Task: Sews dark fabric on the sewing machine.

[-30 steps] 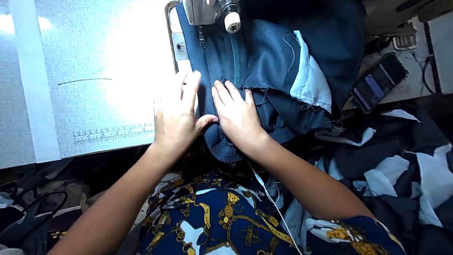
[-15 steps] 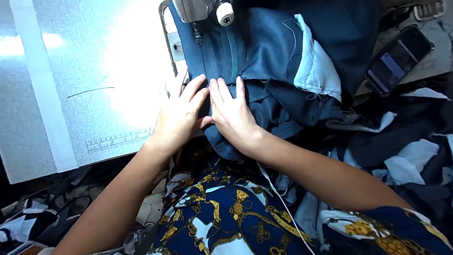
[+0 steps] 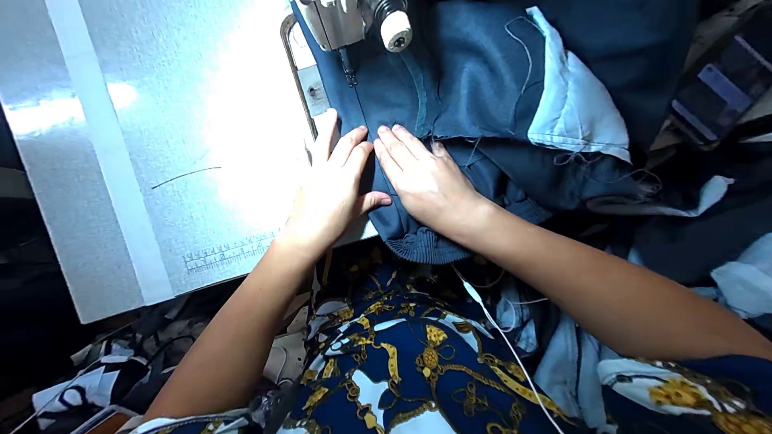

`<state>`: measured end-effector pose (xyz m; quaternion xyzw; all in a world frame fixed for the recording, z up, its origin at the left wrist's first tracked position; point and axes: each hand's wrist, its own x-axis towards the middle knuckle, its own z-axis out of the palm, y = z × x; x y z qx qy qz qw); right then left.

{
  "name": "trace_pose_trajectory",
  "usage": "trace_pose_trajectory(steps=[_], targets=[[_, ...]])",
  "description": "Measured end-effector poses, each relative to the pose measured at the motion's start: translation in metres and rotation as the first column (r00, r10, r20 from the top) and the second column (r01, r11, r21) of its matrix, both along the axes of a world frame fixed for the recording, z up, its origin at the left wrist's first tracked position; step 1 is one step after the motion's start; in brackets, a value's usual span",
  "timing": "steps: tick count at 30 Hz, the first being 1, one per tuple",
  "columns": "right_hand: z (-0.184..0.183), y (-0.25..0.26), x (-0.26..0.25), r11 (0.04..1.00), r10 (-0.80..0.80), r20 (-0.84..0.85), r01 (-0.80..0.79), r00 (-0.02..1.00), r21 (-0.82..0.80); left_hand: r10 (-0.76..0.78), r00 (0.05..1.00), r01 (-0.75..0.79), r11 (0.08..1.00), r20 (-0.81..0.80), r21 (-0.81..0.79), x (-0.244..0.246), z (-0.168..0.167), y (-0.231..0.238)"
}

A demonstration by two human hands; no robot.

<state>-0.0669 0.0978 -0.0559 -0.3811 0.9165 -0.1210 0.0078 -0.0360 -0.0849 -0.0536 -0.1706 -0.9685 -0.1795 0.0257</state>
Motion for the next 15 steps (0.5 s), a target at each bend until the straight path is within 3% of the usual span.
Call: trace_pose_trajectory(steps=[7,15], targets=[[0.004,-0.007,-0.015,1.000,-0.004,0.048,0.003,0.999,0.024,-0.046,0.999,0.045,0.998,-0.006,-0.046,-0.021,0.003,-0.009],[0.019,-0.019,-0.031,0.984,-0.008,0.172,-0.022,0.985,0.175,-0.022,0.999,0.024,0.997,0.041,-0.070,-0.033,0.009,-0.011]])
